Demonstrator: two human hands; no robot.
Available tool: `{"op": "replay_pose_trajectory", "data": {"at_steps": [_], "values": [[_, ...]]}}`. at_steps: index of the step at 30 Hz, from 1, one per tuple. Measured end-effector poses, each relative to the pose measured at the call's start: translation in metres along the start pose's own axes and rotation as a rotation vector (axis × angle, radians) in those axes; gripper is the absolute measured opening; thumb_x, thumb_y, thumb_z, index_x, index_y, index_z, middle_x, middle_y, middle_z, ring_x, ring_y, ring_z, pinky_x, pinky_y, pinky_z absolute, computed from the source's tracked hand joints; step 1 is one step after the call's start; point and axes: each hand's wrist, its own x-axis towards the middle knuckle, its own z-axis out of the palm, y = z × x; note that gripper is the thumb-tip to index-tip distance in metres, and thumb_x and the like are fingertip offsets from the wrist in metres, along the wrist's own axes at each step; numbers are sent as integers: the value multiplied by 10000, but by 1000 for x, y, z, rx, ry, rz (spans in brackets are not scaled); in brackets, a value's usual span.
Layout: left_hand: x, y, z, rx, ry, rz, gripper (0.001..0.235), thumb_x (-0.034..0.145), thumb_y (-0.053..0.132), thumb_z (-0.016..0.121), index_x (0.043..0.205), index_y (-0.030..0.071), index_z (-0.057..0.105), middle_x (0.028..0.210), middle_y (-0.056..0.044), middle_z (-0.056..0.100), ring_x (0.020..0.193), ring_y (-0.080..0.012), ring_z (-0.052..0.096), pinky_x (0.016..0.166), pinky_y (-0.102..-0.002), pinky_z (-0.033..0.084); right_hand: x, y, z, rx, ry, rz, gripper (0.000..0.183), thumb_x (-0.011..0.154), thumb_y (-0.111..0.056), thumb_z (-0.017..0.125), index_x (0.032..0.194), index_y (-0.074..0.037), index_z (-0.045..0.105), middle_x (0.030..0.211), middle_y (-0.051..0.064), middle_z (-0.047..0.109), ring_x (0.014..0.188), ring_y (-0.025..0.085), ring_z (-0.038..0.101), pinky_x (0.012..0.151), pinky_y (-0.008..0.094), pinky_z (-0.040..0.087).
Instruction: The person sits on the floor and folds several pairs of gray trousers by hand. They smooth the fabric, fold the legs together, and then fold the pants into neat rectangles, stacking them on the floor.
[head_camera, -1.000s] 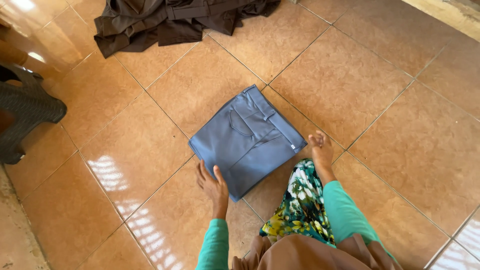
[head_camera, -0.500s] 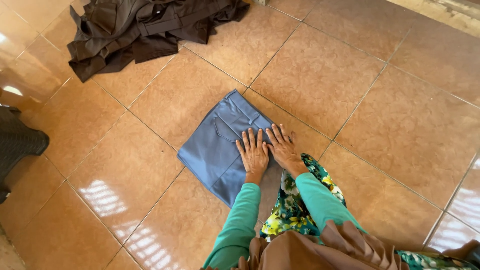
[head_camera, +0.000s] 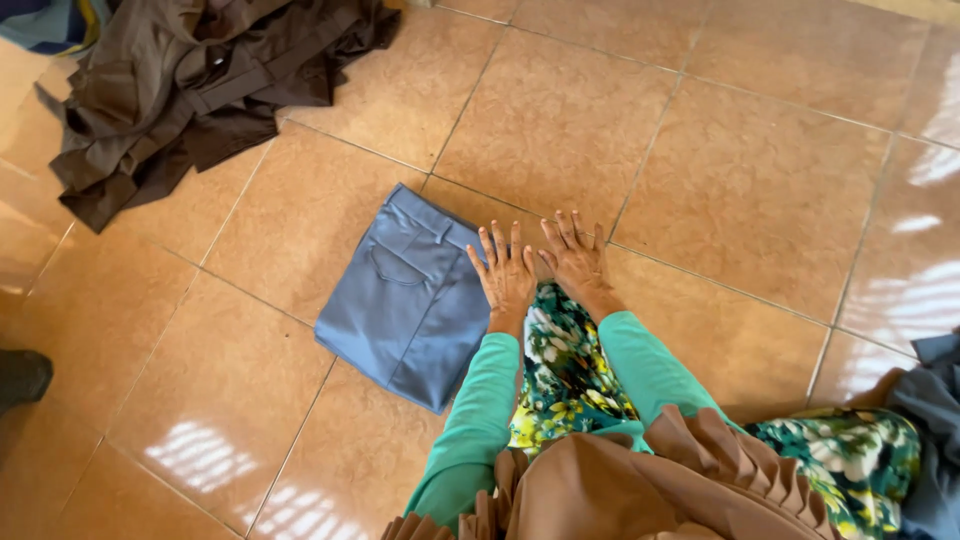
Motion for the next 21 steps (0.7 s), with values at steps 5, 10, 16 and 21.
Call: {"op": "replay_pose_trajectory", "data": {"at_steps": [5, 10, 16, 21], "values": [[-9, 46, 17, -52, 38, 118, 496, 1034, 392, 417, 1504, 244, 477, 1560, -135, 447, 1495, -375, 339, 1224, -651, 140, -34, 47, -12, -9, -53, 145, 604, 1069, -536, 436, 1607, -270, 361, 1663, 93, 321, 1516, 356, 298, 1164, 690, 189], [-12, 63, 26, -34, 59, 185, 473, 1058, 408, 367, 1479, 245, 507, 1524, -132, 483, 1478, -369, 363, 1225, -650, 136, -48, 64, -20, -36, -61, 196, 599, 1055, -538, 453, 1585, -265, 404, 1632, 99, 385, 1493, 362, 356, 1156, 694, 223], [-15, 114, 45, -67, 78, 248, 444, 1036, 416, 414, 1394, 214, 581, 1500, -145, 510, 1476, -384, 369, 1227, -672, 143, -66, 97, -59, -21, -176, 328, 604, 1067, -569, 389, 1598, -282, 376, 1645, 85, 370, 1528, 340, 301, 1178, 687, 197], [-42, 190, 47, -194, -158, 356, 511, 981, 398, 483, 1452, 206, 531, 1567, -163, 426, 1526, -383, 265, 1227, -679, 79, -115, 145, -105, -108, -241, 548, 621, 1066, -573, 393, 1604, -265, 370, 1640, 90, 385, 1540, 328, 285, 1192, 679, 185]]}}
